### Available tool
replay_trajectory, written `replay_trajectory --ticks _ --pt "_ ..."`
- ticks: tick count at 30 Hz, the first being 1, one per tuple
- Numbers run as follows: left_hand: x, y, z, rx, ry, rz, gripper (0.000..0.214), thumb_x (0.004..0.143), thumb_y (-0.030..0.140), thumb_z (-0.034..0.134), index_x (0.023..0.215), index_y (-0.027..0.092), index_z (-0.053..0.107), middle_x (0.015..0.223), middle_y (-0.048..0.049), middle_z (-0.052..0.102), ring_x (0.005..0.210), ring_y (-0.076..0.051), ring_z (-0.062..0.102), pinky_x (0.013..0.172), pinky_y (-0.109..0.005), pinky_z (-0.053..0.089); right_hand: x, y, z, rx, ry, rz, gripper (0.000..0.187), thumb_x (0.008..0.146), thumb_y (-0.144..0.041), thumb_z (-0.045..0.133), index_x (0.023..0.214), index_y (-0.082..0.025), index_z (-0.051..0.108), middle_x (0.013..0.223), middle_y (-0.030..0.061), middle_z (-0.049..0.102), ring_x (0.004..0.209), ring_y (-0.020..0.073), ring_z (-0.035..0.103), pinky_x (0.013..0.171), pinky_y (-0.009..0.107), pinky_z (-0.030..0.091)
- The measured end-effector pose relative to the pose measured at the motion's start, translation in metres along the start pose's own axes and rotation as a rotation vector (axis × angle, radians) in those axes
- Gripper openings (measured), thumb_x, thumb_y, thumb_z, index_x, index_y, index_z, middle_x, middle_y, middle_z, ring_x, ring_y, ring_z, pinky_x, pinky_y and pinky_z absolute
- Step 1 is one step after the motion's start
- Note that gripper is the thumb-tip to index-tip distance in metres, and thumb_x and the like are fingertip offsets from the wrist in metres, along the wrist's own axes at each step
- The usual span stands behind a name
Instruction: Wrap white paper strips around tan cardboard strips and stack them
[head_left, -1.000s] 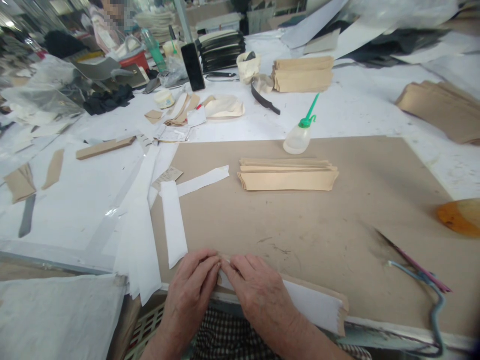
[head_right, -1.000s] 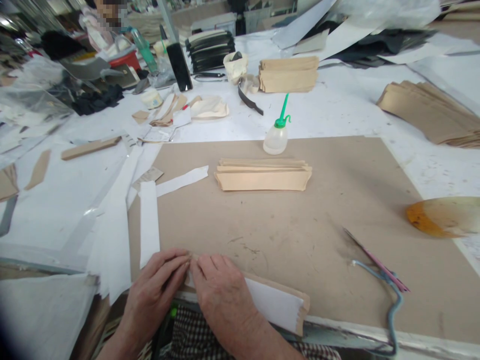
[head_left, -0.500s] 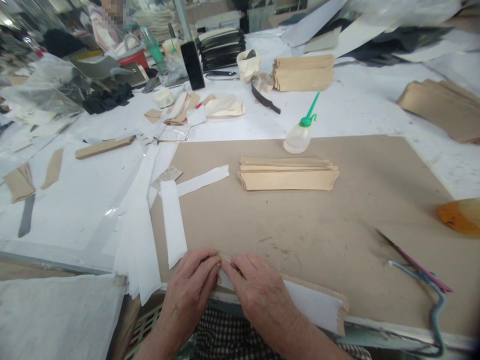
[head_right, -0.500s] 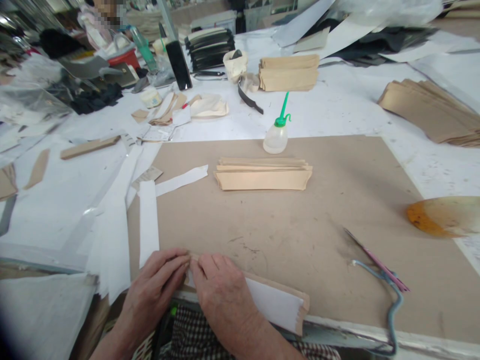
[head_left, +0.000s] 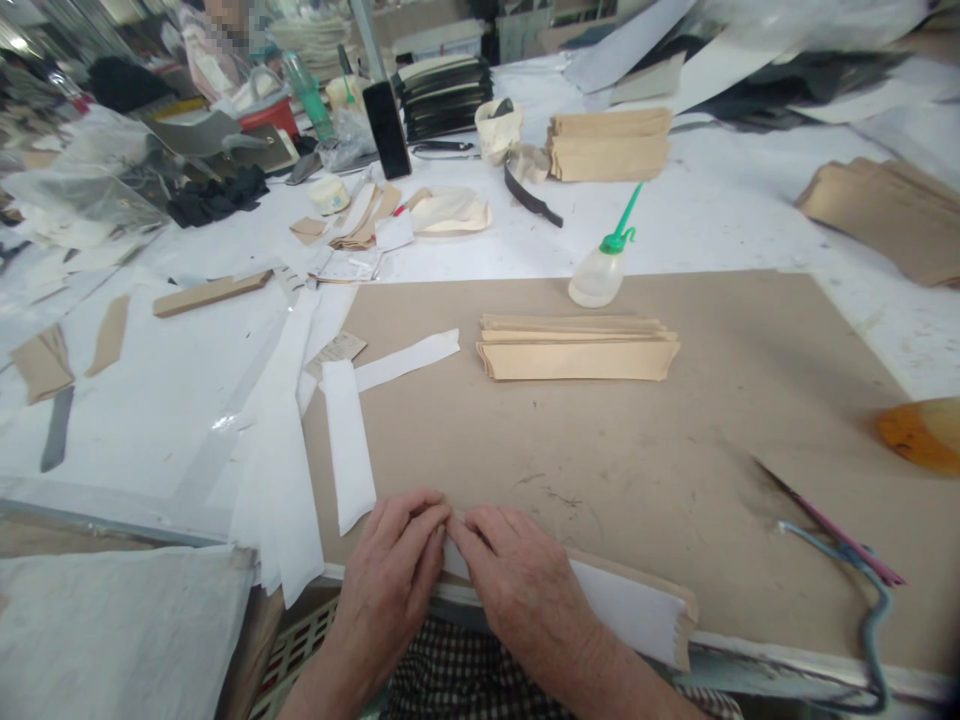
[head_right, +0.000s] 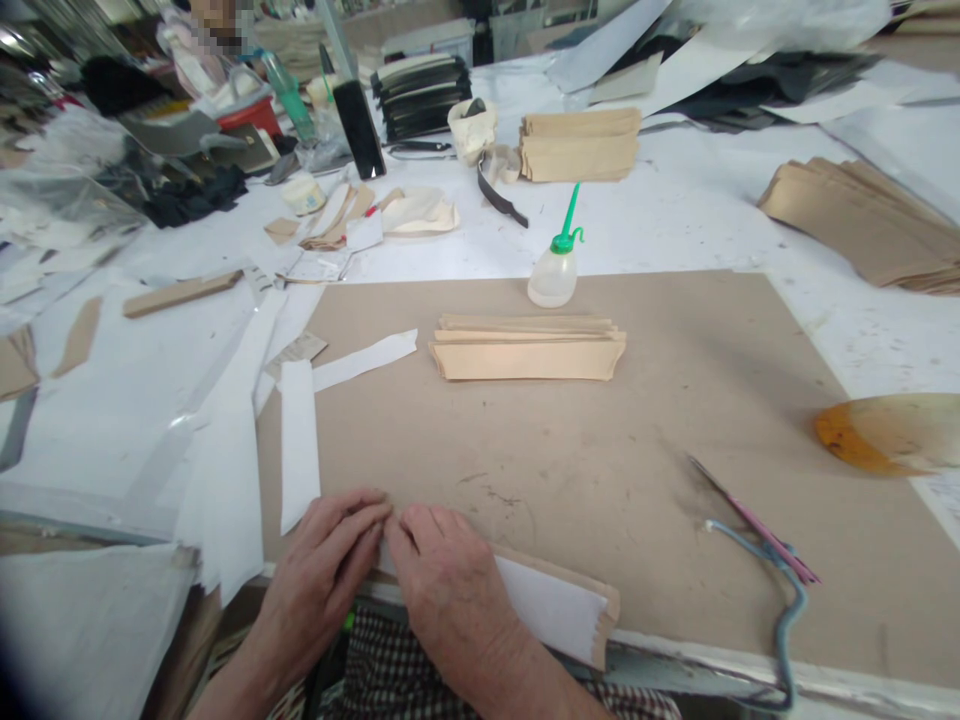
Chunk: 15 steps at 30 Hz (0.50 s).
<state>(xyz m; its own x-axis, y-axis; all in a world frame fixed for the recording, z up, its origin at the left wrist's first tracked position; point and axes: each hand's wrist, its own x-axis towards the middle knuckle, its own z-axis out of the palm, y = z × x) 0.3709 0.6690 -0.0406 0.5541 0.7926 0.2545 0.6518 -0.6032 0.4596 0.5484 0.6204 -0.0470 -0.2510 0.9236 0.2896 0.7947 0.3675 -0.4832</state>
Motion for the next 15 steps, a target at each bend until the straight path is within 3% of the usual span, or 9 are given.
replay_trajectory --ticks 4,7,11,15 --pt "0.002 0.000 -0.009 -0.160 -0.037 -0.135 0.026 0.097 0.019 0.057 0.122 0.026 0.060 0.138 -0.0089 0.050 0.109 -0.019 0.060 0.093 -0.035 0.055 0.001 -0.001 -0.002 -0.003 -0.021 0.013 0.020 0.092 -0.008 0.065 0.111 -0.014 0.062 0.099 0.0057 0.061 0.088 0.0230 0.053 0.078 0.036 0.045" --pt "-0.002 -0.002 -0.015 -0.203 0.019 -0.216 0.025 0.096 0.021 0.059 0.121 0.026 0.058 0.138 -0.0083 0.050 0.102 -0.017 0.061 0.087 -0.032 0.056 0.001 -0.002 -0.004 -0.009 -0.048 0.024 0.026 0.090 -0.007 0.068 0.114 -0.015 0.062 0.099 0.0055 0.062 0.088 0.0229 0.054 0.078 0.035 0.045" --pt "-0.014 -0.001 -0.015 -0.079 0.066 -0.081 0.018 0.097 0.016 0.057 0.113 0.024 0.061 0.125 -0.0072 0.056 0.116 -0.019 0.056 0.098 -0.034 0.051 0.001 -0.002 -0.006 -0.005 -0.077 0.038 0.030 0.091 -0.007 0.067 0.119 -0.016 0.061 0.102 0.0053 0.063 0.090 0.0226 0.055 0.079 0.035 0.045" --pt "-0.022 0.001 -0.010 0.015 0.058 0.047 0.025 0.095 0.009 0.058 0.117 0.022 0.062 0.120 -0.0085 0.057 0.111 -0.020 0.056 0.094 -0.033 0.051 0.001 -0.002 -0.006 -0.007 -0.069 0.036 0.029 0.093 -0.009 0.066 0.120 -0.016 0.061 0.101 0.0048 0.063 0.090 0.0222 0.055 0.079 0.035 0.046"
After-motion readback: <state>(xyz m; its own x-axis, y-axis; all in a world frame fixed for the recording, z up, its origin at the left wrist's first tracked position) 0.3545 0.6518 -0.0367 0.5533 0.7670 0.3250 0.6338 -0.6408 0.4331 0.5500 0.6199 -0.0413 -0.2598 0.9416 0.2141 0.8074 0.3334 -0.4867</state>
